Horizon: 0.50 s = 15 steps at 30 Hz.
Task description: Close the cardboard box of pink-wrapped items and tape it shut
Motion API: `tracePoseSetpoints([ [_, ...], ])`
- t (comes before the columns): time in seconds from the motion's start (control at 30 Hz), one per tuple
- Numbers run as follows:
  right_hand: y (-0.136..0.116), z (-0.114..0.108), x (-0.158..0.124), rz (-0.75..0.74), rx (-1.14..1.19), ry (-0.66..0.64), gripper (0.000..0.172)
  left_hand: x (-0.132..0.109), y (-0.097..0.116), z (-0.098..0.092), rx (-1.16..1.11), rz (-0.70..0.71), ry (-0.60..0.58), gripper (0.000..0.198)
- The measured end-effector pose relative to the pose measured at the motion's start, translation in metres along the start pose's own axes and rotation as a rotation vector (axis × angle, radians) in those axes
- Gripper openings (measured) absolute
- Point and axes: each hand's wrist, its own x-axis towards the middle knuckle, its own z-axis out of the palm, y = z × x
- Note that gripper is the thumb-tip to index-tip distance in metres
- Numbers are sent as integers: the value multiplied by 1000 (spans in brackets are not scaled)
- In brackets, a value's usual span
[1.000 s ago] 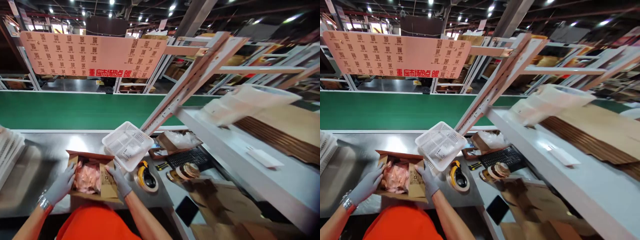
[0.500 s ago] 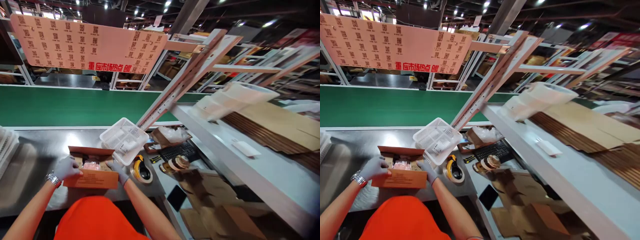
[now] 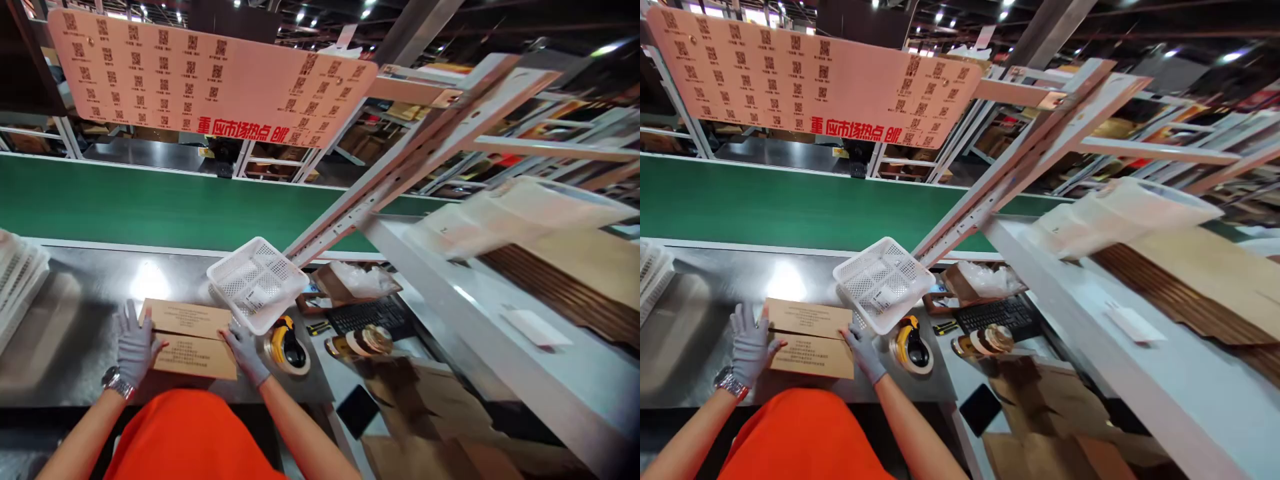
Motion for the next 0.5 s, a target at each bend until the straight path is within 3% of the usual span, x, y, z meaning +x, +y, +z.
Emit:
tracePoseSetpoints([
  [0.03,5,-2,-4,6,-44,-18,59,-4,6,-3,-17,80,-120,71],
  [0.1,11,-3,-7,35,-47,-24,60,-13,22,-9,-48,232,-343,66],
  [0.2,10,2,-4,41,43,-28,64,-25,45,-10,-57,289,-473,112],
  [0.23,9,5,-3,23,43,-17,72,-28,49,-9,-52,273,-476,126],
  [0.3,7,11,-2,-7,-5,14,90,-30,49,-5,-66,259,-464,136],
  [0.4,4,18,-5,8,-38,21,109,-25,32,-4,-192,262,-367,112],
  [0.5,0,21,-8,40,33,-14,115,-5,2,-9,-339,22,-95,84],
])
